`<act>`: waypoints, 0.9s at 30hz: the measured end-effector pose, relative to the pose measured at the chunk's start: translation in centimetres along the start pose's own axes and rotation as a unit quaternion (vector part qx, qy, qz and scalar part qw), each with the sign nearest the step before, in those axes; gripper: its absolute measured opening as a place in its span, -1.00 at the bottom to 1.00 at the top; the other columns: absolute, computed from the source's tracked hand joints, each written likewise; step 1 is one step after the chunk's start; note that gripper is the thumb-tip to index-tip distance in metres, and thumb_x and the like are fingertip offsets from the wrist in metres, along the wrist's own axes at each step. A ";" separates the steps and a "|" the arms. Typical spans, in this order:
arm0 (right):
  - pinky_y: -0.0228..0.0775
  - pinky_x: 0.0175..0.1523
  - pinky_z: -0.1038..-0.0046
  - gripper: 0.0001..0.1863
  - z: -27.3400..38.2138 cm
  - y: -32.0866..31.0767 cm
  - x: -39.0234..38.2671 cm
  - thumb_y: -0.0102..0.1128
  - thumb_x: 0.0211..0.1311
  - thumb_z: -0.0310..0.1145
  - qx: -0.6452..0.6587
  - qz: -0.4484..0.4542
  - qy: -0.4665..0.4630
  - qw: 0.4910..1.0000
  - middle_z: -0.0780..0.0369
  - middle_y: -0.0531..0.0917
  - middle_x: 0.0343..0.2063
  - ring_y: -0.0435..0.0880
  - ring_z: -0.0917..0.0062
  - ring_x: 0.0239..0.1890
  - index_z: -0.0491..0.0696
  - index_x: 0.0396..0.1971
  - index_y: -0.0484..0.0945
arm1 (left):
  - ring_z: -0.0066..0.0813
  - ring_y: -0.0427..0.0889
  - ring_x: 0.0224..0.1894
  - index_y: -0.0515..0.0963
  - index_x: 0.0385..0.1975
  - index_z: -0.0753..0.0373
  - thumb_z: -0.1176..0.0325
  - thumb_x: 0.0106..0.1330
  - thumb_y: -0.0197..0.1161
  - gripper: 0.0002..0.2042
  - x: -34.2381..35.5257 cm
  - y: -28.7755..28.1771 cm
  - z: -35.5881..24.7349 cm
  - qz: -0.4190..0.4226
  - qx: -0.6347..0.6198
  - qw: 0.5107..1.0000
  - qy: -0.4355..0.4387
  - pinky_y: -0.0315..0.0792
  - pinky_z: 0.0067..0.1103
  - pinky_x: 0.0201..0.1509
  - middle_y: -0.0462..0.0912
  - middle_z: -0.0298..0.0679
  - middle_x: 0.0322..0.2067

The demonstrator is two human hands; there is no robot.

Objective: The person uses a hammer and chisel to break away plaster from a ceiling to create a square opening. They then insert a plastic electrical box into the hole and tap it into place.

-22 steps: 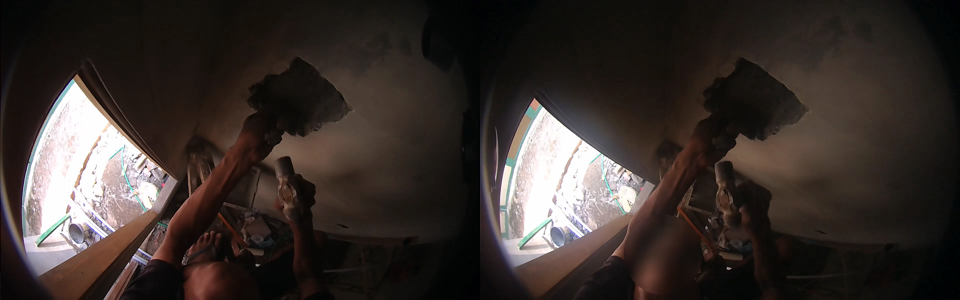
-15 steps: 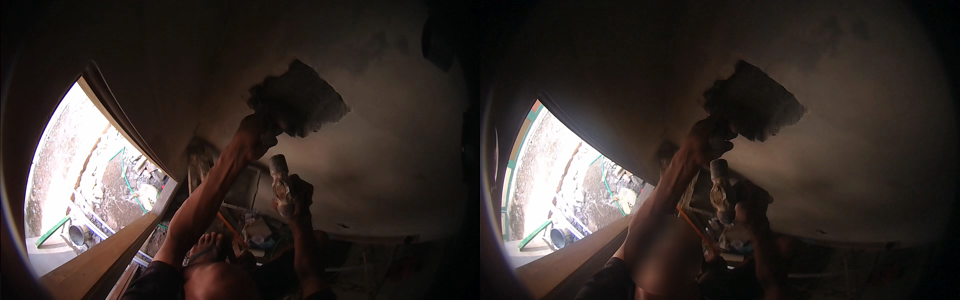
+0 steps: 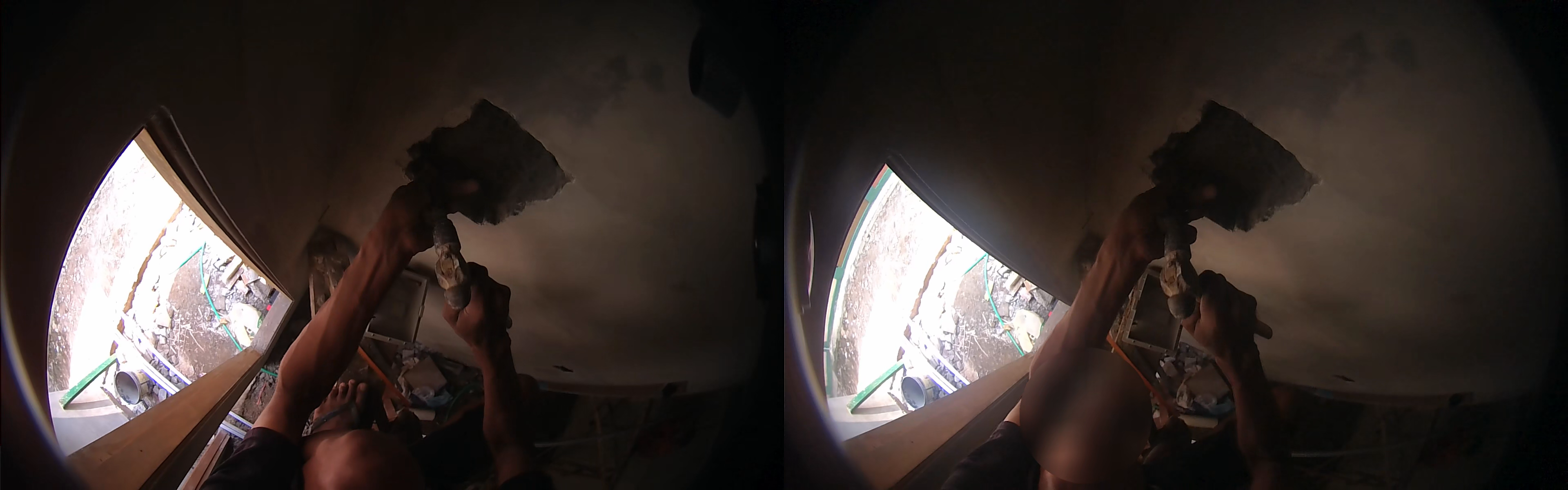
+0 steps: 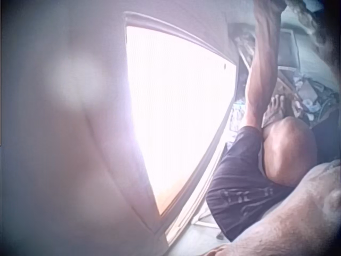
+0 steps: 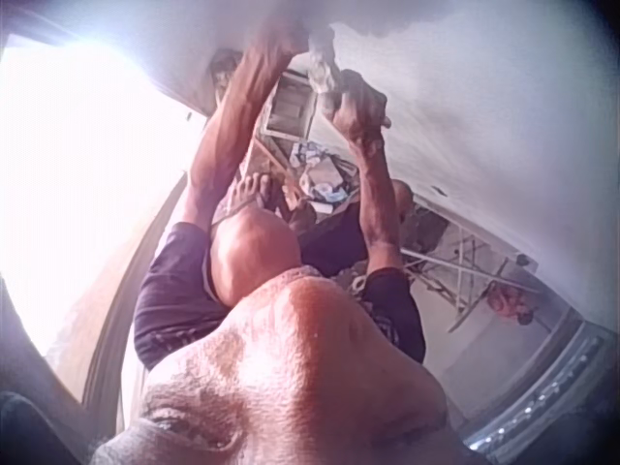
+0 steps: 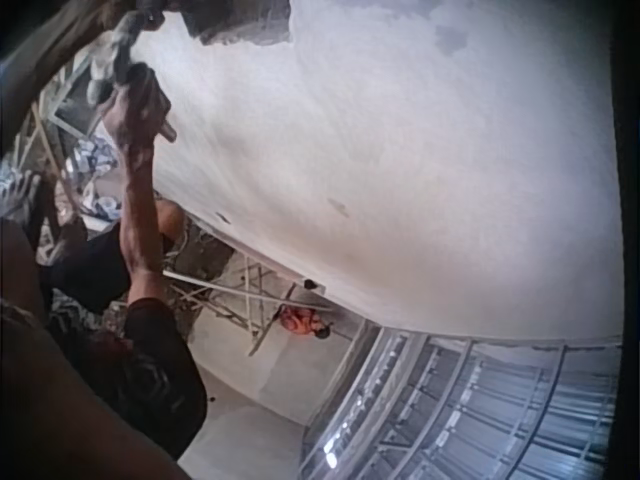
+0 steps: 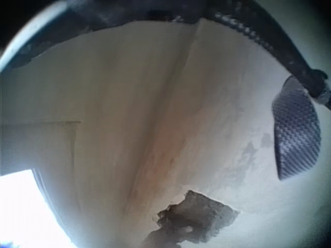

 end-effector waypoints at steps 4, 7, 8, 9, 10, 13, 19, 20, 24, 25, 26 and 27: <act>0.42 -0.54 0.27 -0.82 0.2 -0.5 0.6 0.21 0.01 -0.40 -0.010 -0.019 -0.020 1.000 0.16 0.50 -0.61 0.56 0.26 -0.65 -0.10 -0.41 0.41 | -0.51 0.52 -0.38 0.38 0.02 0.35 0.40 0.45 0.01 -0.76 1.5 -2.2 0.4 0.210 0.114 0.968 0.072 0.49 -0.59 -0.44 0.65 -0.13 -0.07; 0.45 -0.50 0.20 -0.80 -0.7 0.3 0.1 0.22 0.03 -0.37 0.046 -0.015 0.056 0.997 0.15 0.53 -0.63 0.59 0.20 -0.63 -0.10 -0.39 0.41 | -0.48 0.51 -0.24 0.38 0.00 0.31 0.48 0.42 0.01 -0.80 0.5 -1.3 -0.1 0.099 0.367 0.905 0.189 0.50 -0.60 -0.35 0.60 -0.16 0.04; 0.48 -0.48 0.19 -0.80 -0.9 -0.1 -0.4 0.20 0.07 -0.36 0.046 -0.011 0.054 0.997 0.13 0.55 -0.65 0.61 0.15 -0.61 -0.11 -0.36 0.43 | -0.48 0.50 -0.21 0.40 -0.03 0.29 0.52 0.40 0.01 -0.81 -0.6 0.9 -0.4 0.091 0.198 0.971 0.099 0.49 -0.61 -0.34 0.57 -0.17 0.08; 0.47 -0.50 0.23 -0.83 -0.7 -0.5 -0.6 0.17 0.08 -0.42 0.053 -0.027 0.047 0.997 0.12 0.55 -0.63 0.61 0.14 -0.61 -0.13 -0.34 0.44 | -0.48 0.50 -0.19 0.41 -0.05 0.27 0.56 0.38 0.02 -0.81 -1.2 2.1 -0.4 0.078 0.023 0.997 0.007 0.49 -0.62 -0.32 0.55 -0.17 0.12; 0.46 -0.51 0.27 -0.85 -0.1 -0.8 -0.6 0.15 0.10 -0.47 0.063 -0.040 0.039 0.996 0.11 0.55 -0.61 0.61 0.14 -0.61 -0.16 -0.32 0.46 | -0.49 0.49 -0.18 0.42 -0.06 0.25 0.56 0.38 0.01 -0.81 -1.3 1.3 -0.2 0.095 0.044 0.994 0.019 0.48 -0.62 -0.31 0.53 -0.16 0.14; 0.45 -0.51 0.31 -0.87 0.7 -1.5 -0.7 0.13 0.13 -0.52 0.081 -0.058 0.045 0.994 0.10 0.56 -0.60 0.62 0.15 -0.61 -0.18 -0.30 0.48 | -0.49 0.49 -0.15 0.44 -0.09 0.20 0.51 0.39 -0.01 -0.83 -1.1 -1.3 0.2 0.160 0.075 0.983 0.041 0.45 -0.61 -0.26 0.50 -0.13 0.17; 0.49 -0.48 0.31 -0.85 1.4 -1.7 -0.5 0.13 0.10 -0.50 0.092 -0.042 0.054 0.993 0.08 0.58 -0.60 0.64 0.14 -0.59 -0.19 -0.31 0.49 | -0.39 0.49 -0.16 0.50 -0.25 0.16 0.28 0.43 -0.02 -0.84 -1.7 -0.6 0.6 0.068 -0.016 0.992 0.105 0.44 -0.46 -0.26 0.55 -0.07 0.08; 0.50 -0.47 0.32 -0.85 1.6 -1.7 -0.4 0.13 0.09 -0.50 0.086 -0.032 0.052 0.994 0.08 0.58 -0.59 0.65 0.14 -0.58 -0.19 -0.31 0.49 | -0.37 0.49 -0.18 0.50 -0.28 0.16 0.26 0.42 -0.01 -0.83 -1.8 0.1 0.3 0.085 -0.092 0.989 0.076 0.44 -0.44 -0.27 0.56 -0.08 0.07; 0.51 -0.45 0.30 -0.81 2.6 -1.9 0.6 0.12 0.05 -0.49 0.085 -0.052 -0.001 0.995 0.07 0.60 -0.56 0.65 0.14 -0.57 -0.19 -0.30 0.49 | -0.48 0.44 -0.37 0.40 -0.22 0.14 0.15 0.49 -0.17 -0.75 -2.5 1.4 1.0 0.129 -0.186 0.973 0.047 0.46 -0.53 -0.35 0.53 -0.09 0.09; 0.51 -0.46 0.30 -0.80 2.6 -1.9 0.7 0.12 0.05 -0.49 0.086 -0.051 -0.005 0.995 0.06 0.60 -0.55 0.64 0.13 -0.57 -0.20 -0.29 0.49 | -0.48 0.43 -0.38 0.42 -0.23 0.14 0.14 0.48 -0.15 -0.74 -2.3 1.2 1.1 0.139 -0.209 0.967 0.042 0.46 -0.53 -0.35 0.53 -0.09 0.09; 0.50 -0.46 0.29 -0.80 2.8 -2.0 1.0 0.13 0.05 -0.48 0.088 -0.050 -0.008 0.995 0.06 0.60 -0.54 0.64 0.13 -0.57 -0.20 -0.28 0.49 | -0.48 0.43 -0.39 0.43 -0.24 0.14 0.13 0.48 -0.14 -0.74 -2.0 0.7 1.3 0.148 -0.232 0.961 0.036 0.47 -0.53 -0.35 0.52 -0.09 0.10; 0.50 -0.46 0.28 -0.79 2.8 -2.0 1.2 0.13 0.06 -0.48 0.089 -0.048 -0.011 0.995 0.05 0.60 -0.53 0.64 0.13 -0.57 -0.20 -0.27 0.49 | -0.48 0.42 -0.40 0.45 -0.25 0.13 0.12 0.47 -0.13 -0.73 -1.8 0.5 1.5 0.157 -0.255 0.954 0.031 0.47 -0.53 -0.35 0.52 -0.09 0.10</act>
Point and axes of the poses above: each hand's wrist, its own x-axis towards the middle knuckle, its own y-axis out of the palm, z = x × y, the point moved 3 cm from there along x, towards the middle knuckle
